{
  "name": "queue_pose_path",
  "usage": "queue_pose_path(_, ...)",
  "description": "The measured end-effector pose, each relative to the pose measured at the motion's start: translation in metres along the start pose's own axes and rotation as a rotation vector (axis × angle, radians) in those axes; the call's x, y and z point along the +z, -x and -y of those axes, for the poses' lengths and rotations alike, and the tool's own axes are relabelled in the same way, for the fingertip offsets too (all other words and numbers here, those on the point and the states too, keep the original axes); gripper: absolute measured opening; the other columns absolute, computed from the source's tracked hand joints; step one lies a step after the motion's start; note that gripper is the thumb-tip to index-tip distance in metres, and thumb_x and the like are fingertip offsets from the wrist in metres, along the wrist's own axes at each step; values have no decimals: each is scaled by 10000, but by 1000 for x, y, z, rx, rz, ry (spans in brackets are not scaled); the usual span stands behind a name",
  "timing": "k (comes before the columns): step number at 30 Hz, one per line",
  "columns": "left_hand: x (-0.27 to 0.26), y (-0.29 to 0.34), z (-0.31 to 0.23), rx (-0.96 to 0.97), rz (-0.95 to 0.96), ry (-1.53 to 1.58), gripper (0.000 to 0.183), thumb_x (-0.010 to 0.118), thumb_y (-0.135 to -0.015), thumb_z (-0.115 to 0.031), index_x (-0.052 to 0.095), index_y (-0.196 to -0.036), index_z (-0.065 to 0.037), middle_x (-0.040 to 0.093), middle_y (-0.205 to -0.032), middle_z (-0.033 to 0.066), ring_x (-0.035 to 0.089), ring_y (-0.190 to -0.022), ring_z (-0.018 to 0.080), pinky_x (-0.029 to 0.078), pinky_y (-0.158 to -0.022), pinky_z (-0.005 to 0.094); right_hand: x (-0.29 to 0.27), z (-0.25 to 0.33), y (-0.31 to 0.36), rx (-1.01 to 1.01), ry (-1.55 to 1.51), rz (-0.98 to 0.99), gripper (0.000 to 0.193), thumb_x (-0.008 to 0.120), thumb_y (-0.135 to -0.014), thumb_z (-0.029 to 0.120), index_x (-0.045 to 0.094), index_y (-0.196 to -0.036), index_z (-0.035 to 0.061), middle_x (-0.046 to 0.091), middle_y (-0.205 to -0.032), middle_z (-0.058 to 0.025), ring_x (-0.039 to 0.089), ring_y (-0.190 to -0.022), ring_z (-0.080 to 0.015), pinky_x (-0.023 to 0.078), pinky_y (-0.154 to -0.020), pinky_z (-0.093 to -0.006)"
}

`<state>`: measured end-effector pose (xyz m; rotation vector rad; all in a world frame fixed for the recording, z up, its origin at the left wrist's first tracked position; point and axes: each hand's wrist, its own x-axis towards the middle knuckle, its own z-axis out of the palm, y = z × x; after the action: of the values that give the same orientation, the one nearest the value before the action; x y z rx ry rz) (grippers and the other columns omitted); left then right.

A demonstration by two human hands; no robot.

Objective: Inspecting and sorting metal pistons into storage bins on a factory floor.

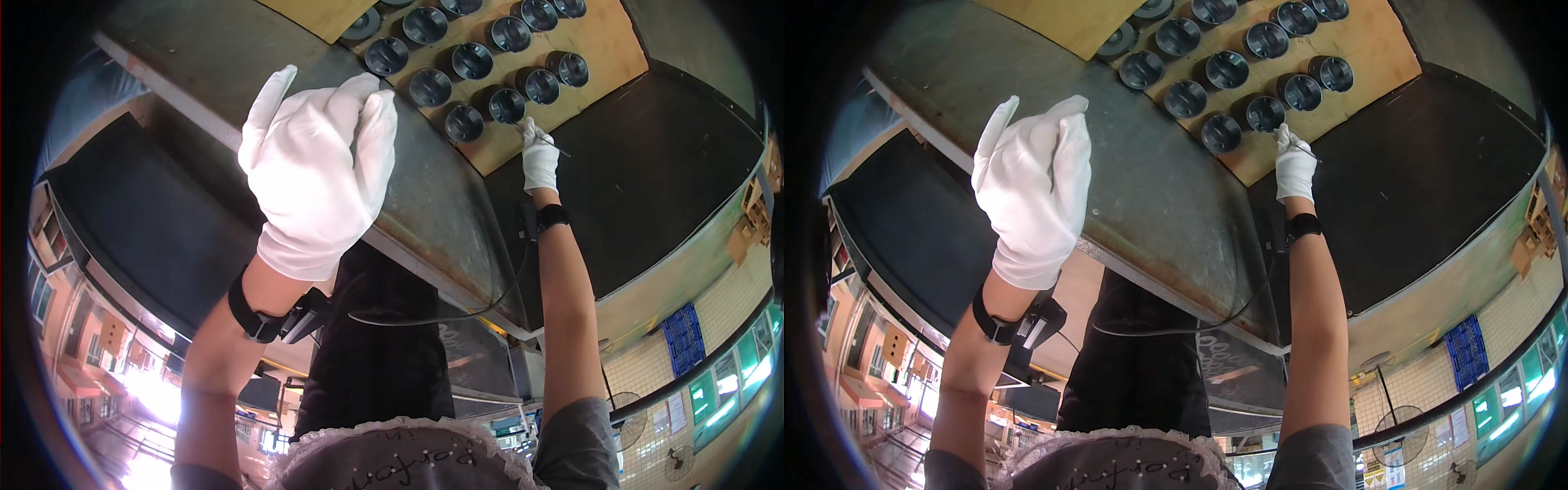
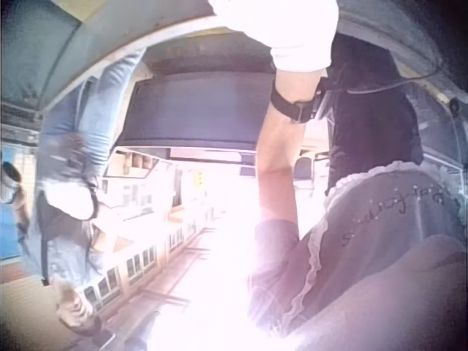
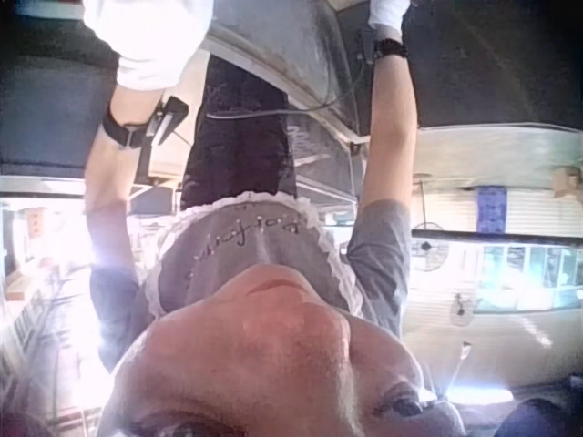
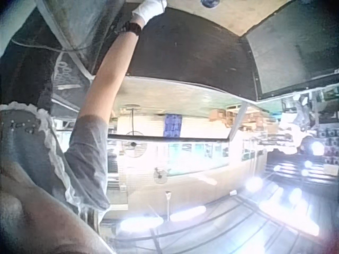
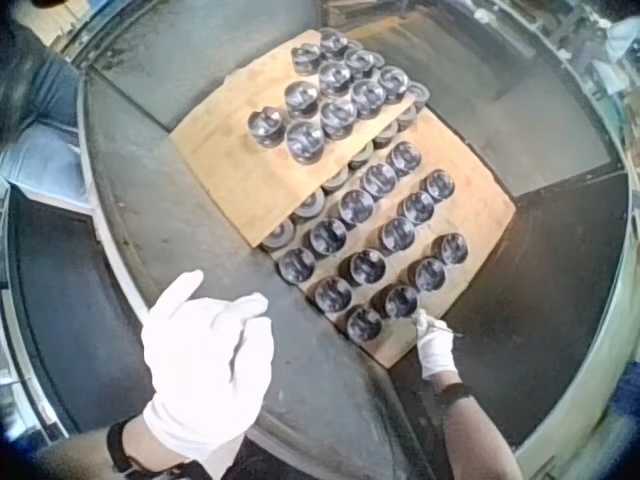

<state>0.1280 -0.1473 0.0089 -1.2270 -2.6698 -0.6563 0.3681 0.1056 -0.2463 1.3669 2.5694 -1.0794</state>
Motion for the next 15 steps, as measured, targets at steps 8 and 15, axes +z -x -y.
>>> queue_pose_path(8, -6, -1, 1, 4, 80, -20, 63, 663, -869, -78, 698, -913, -52, 711, -853, 52, 658, -712, 215, 481, -1005, 405, -8, 37, -32, 44, 172, -221, 499, 460, -1054, 426, 744, -907, 43, 716, -830, -186, 695, -782, -369, 541, -680, -446)
queue_pose_path(15, -1, -3, 2, -9, 93, -6, 112, 688, -868, -106, 735, -962, -68, 658, -755, 21, 624, -664, 191, 474, -1010, 372, 8, 25, -49, 44, -58, -171, 494, 448, -1056, 444, 773, -965, 83, 740, -860, -153, 711, -806, -351, 550, -730, -433)
